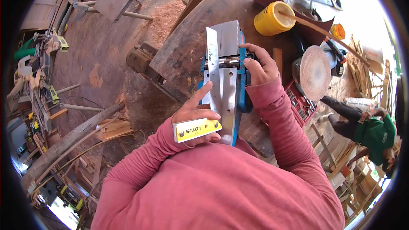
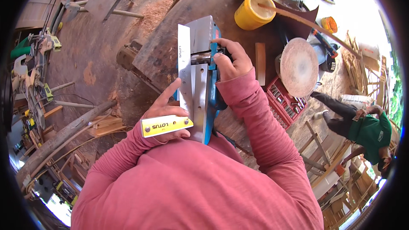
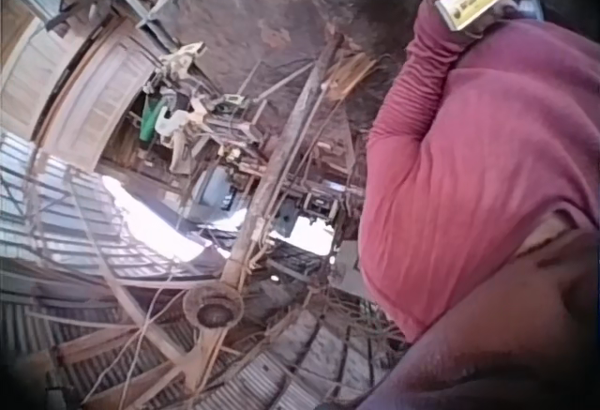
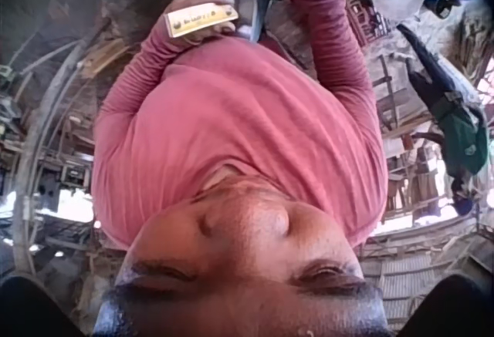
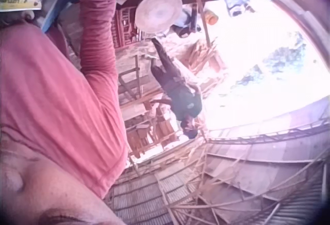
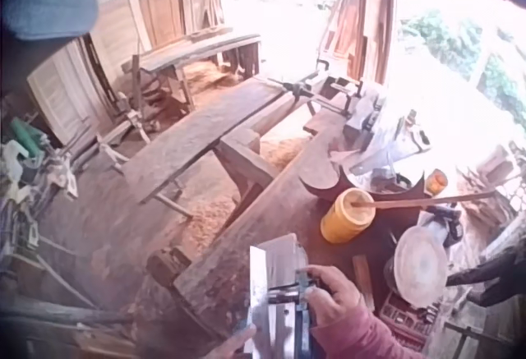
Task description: The person holds an electric planer upside down by hand, inspecting and adjusting the blades and base using a small screwdriver and a yellow plastic guide.
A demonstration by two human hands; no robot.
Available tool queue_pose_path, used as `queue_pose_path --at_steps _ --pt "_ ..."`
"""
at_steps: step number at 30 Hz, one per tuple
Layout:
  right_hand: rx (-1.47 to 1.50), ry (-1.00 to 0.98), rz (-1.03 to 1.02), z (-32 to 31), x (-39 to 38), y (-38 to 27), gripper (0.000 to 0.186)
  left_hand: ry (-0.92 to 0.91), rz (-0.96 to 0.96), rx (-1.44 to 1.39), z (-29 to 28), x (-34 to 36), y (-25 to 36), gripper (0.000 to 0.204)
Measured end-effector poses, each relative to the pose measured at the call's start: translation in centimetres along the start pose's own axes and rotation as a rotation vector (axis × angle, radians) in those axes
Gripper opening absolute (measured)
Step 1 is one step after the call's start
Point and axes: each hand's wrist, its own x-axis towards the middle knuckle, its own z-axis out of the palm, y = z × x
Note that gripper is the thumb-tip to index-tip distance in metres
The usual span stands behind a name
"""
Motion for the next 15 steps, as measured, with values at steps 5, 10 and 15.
queue_pose_path --at_steps 5,10,15 --pt "0.143 0.006 0.140 0.0 0.9 1.8 0.034 0.097 0.001 -0.063 -0.1 -1.4 -0.2 0.046" --pt "0.240 -0.034 0.215 -0.2 1.6 2.5 0.034 0.124 0.073 0.108 -1.7 -3.3 -1.1 0.046" --pt "0.219 -0.027 0.181 -0.2 2.1 3.5 0.032 0.096 0.108 0.225 -3.3 -5.0 -4.7 0.044"
